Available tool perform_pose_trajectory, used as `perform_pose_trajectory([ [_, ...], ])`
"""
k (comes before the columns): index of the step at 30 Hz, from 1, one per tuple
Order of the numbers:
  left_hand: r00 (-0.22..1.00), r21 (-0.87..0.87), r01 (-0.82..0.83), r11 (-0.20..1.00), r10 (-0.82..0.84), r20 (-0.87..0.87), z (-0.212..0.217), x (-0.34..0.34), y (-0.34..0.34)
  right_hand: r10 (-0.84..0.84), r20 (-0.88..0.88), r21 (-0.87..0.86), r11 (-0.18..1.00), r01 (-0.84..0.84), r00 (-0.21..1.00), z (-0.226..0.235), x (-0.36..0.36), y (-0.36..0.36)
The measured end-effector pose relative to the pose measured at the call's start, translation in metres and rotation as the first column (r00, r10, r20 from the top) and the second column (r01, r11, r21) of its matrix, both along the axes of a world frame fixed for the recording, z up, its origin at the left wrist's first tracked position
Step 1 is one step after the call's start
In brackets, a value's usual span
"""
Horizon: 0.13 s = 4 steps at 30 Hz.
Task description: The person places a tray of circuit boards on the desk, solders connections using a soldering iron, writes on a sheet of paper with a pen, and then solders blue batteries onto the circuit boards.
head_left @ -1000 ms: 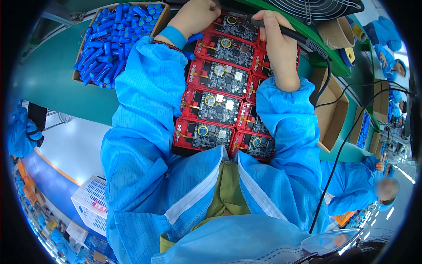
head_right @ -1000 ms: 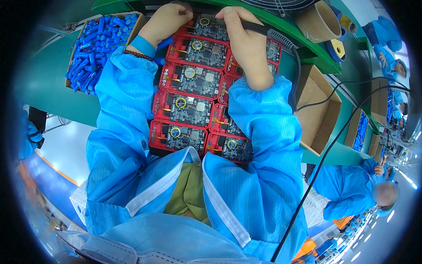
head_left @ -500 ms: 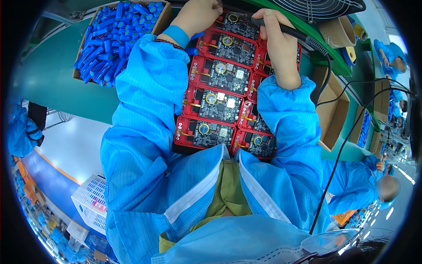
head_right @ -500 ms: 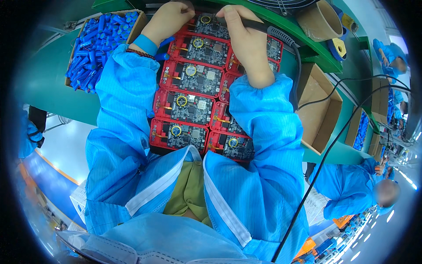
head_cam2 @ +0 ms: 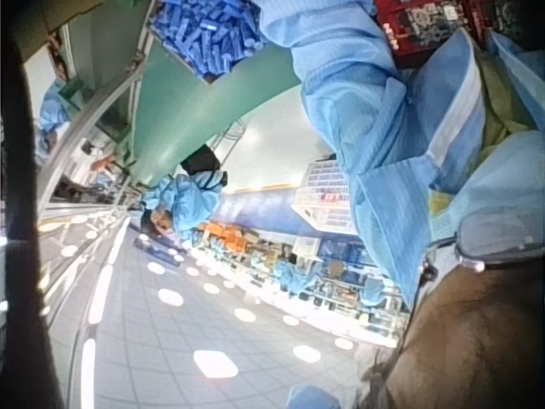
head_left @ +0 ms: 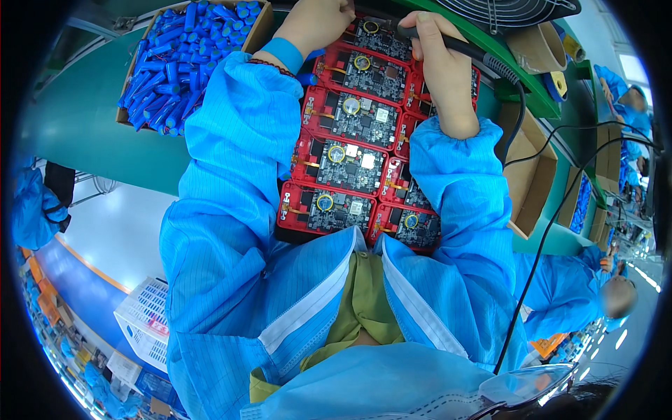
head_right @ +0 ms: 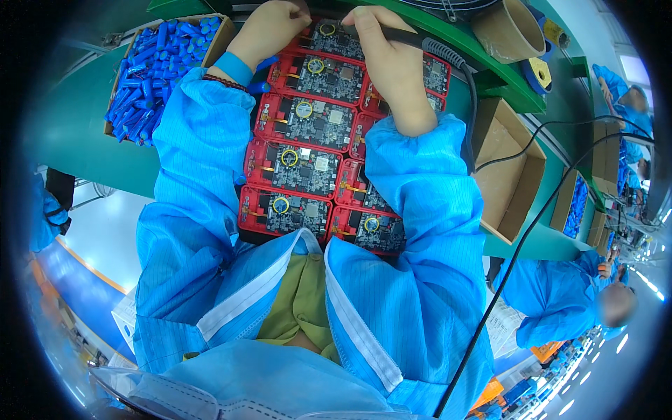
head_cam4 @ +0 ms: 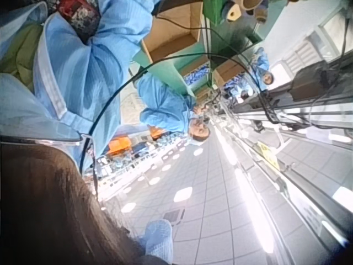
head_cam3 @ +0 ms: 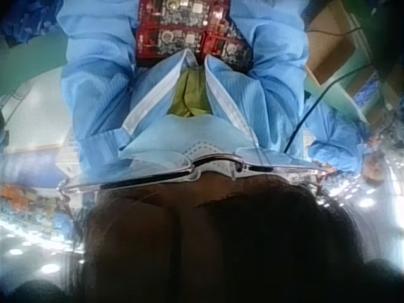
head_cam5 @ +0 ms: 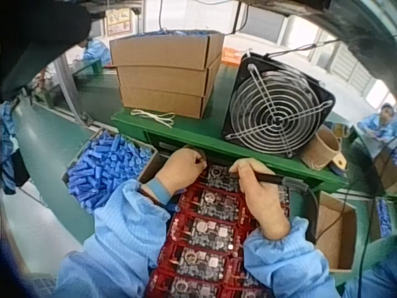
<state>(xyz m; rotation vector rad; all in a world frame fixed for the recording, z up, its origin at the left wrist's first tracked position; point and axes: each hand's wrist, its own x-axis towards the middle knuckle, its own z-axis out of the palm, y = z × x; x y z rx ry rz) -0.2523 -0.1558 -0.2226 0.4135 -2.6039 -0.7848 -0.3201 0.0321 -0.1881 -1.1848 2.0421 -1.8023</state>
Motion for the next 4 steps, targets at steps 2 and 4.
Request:
perform_pose_trajectory([
  [2,1.000,0.001,0.003,1.000,-0.003,-0.004,-0.0003,-0.0003,-0.0006,0.005,0.054,0.017,1.000,-0.006,0.999,0.0019,0.0017,0.0011],
  [4,1.000,0.001,0.005,1.000,-0.005,-0.008,-0.0006,-0.0003,-0.0008,-0.033,0.047,0.069,0.997,0.030,0.998,0.0036,0.0031,0.0020],
])
